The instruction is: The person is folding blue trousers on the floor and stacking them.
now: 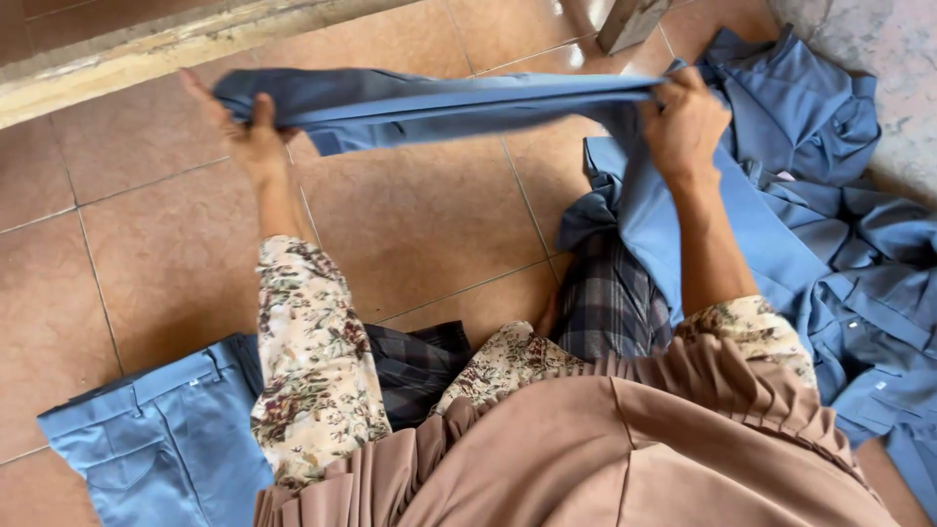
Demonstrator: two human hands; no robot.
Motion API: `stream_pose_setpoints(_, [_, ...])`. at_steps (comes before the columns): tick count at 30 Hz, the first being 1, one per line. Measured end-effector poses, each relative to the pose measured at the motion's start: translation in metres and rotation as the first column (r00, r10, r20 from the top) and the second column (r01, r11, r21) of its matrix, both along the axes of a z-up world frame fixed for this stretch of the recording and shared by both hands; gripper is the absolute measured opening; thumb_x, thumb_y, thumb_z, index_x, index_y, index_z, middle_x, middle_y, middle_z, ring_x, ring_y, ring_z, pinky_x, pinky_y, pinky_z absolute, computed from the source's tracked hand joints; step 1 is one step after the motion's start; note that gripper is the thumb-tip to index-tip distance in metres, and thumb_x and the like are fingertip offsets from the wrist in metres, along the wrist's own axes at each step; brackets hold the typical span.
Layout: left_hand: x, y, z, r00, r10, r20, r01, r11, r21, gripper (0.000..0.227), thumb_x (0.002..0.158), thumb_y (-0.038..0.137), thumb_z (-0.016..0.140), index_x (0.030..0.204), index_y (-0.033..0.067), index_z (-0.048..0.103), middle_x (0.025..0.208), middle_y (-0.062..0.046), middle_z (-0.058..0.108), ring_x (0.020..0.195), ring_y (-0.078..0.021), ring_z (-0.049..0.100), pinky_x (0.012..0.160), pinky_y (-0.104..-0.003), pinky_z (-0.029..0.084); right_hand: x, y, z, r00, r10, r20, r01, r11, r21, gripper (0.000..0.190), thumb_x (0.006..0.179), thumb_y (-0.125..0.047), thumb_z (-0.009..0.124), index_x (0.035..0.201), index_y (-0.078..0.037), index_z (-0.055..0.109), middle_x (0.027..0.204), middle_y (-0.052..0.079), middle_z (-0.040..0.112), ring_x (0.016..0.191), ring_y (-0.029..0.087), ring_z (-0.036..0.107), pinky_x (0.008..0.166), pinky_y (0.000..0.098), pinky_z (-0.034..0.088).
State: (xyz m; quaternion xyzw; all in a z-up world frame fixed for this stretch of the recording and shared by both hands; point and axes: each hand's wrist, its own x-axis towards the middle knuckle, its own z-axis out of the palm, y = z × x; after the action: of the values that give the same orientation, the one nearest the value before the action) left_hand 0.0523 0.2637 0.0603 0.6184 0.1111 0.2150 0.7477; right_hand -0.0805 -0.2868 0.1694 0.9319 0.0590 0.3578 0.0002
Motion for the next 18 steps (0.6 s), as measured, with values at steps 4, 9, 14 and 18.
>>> stream_pose_setpoints(4, [-0.025, 0.084, -0.032, 0.957, 0.103, 0.270, -0.145, 0.979, 0.143, 0.089, 0.099, -0.025, 0.069, 0.152, 0.0410, 0.040, 0.156, -0.007, 0.040, 0.137, -0.0372, 0.048, 0.110, -0.052, 0.047, -0.017, 0.049, -0.083, 0.988, 0.091, -0.128, -0.080, 0.992, 0.095, 0.007, 0.085, -0.010, 0.071, 0.079, -0.009, 0.069, 0.093, 0.003, 0.066, 0.063, 0.024, 0.058, 0.056, 0.0361, 0.046])
stream_pose_setpoints(9, [-0.102, 0.175, -0.125, 0.928, 0.281, 0.243, -0.371, 0.735, 0.568, 0.048, 0.079, -0.023, 0.054, 0.117, -0.0020, 0.073, 0.118, -0.012, 0.075, 0.106, -0.0240, 0.070, 0.098, -0.033, 0.053, -0.046, 0.124, -0.232, 0.870, 0.302, -0.390, -0.243, 0.951, 0.192, 0.005, 0.085, -0.015, 0.064, 0.084, -0.011, 0.068, 0.090, 0.006, 0.063, 0.072, 0.029, 0.061, 0.063, 0.0410, 0.049])
stream_pose_setpoints(14, [-0.188, 0.249, -0.240, 0.519, 0.677, -0.521, -0.580, 0.727, 0.367, 0.035, 0.092, 0.015, 0.074, 0.120, 0.0368, 0.077, 0.128, -0.009, 0.062, 0.111, -0.0359, 0.071, 0.072, -0.050, 0.072, -0.077, 0.183, -0.254, 0.769, 0.284, -0.572, -0.280, 0.955, 0.098, 0.012, 0.082, -0.028, 0.071, 0.072, -0.022, 0.071, 0.079, -0.006, 0.063, 0.074, 0.018, 0.070, 0.064, 0.0360, 0.059])
stream_pose_setpoints(18, [-0.225, 0.209, -0.204, 0.464, 0.743, -0.483, -0.250, 0.632, 0.734, 0.059, 0.088, 0.033, 0.082, 0.142, 0.0260, 0.056, 0.128, -0.016, 0.065, 0.117, -0.0323, 0.067, 0.096, -0.047, 0.063, -0.065, 0.188, -0.260, 0.783, 0.305, -0.542, -0.291, 0.950, 0.113, 0.012, 0.082, -0.030, 0.072, 0.072, -0.024, 0.069, 0.078, -0.006, 0.062, 0.075, 0.016, 0.069, 0.062, 0.0357, 0.059])
